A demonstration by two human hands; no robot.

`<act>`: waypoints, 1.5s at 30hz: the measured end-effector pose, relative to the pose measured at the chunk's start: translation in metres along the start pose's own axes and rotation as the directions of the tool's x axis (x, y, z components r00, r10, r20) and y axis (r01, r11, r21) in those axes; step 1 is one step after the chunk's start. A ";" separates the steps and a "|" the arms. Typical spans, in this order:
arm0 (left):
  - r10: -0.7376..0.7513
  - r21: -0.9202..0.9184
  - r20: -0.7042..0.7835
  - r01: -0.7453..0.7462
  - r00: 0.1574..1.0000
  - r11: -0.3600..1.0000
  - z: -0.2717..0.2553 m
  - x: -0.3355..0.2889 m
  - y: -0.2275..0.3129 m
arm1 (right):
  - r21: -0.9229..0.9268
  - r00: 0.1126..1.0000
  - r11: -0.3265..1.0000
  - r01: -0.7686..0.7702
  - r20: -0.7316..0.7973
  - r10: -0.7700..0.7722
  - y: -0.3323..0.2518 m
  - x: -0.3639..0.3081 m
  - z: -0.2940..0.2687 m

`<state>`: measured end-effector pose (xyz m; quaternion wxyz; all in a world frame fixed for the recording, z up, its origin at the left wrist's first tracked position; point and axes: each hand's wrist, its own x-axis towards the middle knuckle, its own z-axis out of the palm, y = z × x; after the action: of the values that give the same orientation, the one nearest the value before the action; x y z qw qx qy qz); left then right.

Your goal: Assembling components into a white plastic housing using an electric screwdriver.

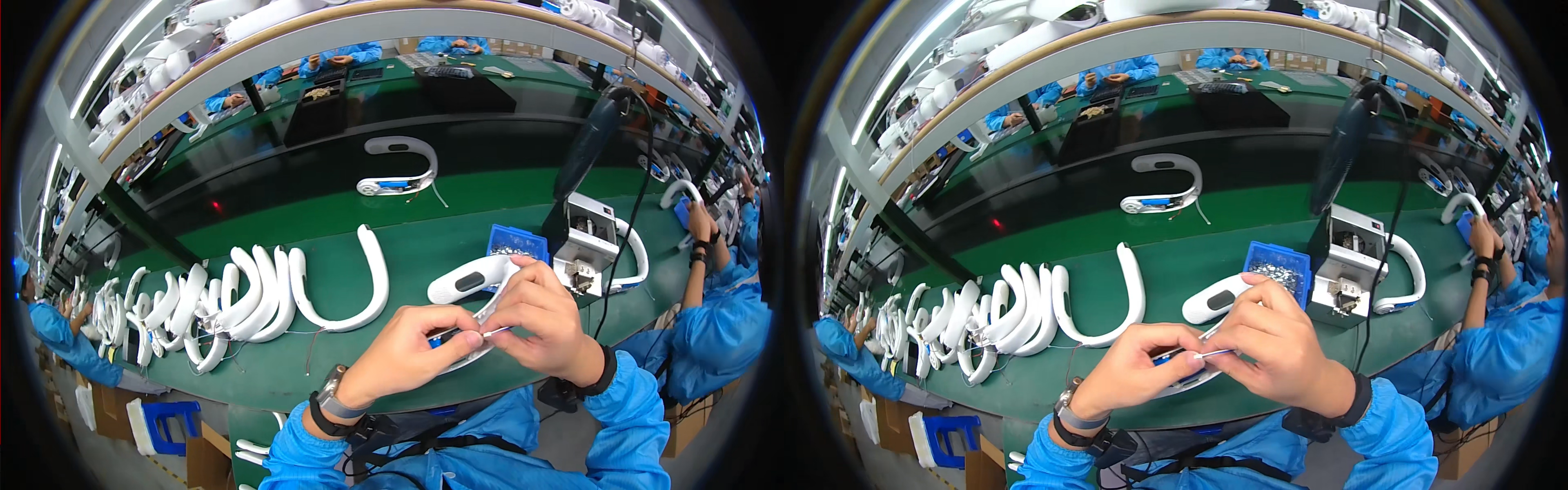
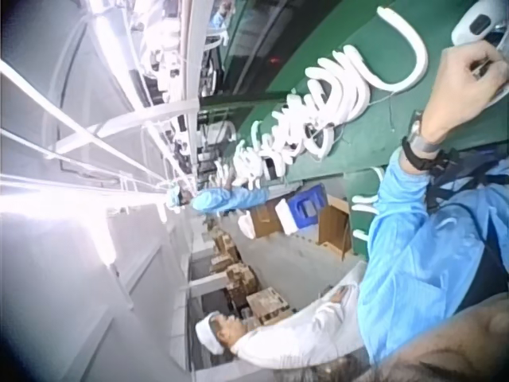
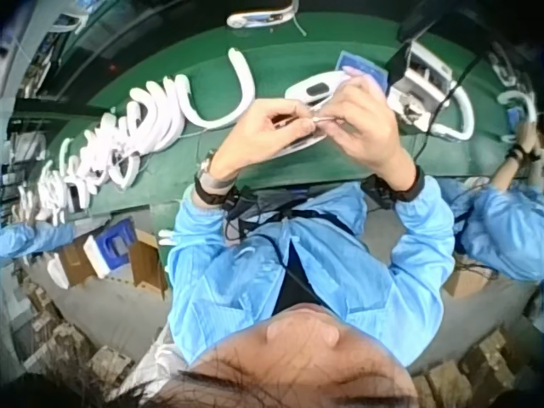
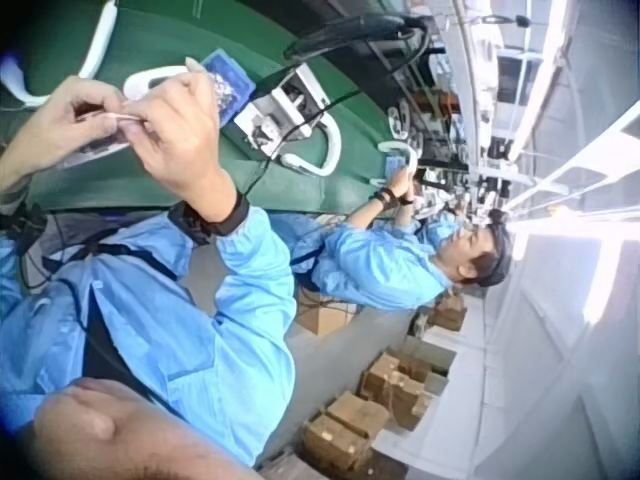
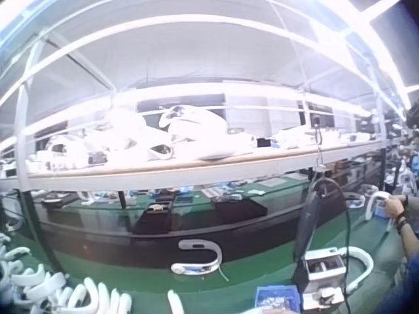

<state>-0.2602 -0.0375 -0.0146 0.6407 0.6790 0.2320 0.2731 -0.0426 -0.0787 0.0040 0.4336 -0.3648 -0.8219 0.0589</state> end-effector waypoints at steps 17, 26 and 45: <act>0.009 -0.186 -0.098 -0.027 0.995 0.982 -0.002 -0.009 -0.004 | -0.005 0.990 0.993 -0.118 0.077 0.118 0.000 0.005 -0.001; -0.006 -0.157 -0.106 -0.011 0.994 0.988 -0.002 -0.007 0.000 | -0.076 0.992 0.995 -0.067 0.102 0.075 0.000 0.006 0.003; 0.010 -0.095 -0.111 -0.020 0.994 0.995 0.007 -0.002 0.002 | -0.330 0.968 0.922 0.202 0.212 -0.136 -0.014 0.016 -0.005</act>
<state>-0.2575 -0.0443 -0.0134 0.6567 0.6331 0.2485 0.3259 -0.0526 -0.0796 0.0239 0.2870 -0.3563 -0.8845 -0.0919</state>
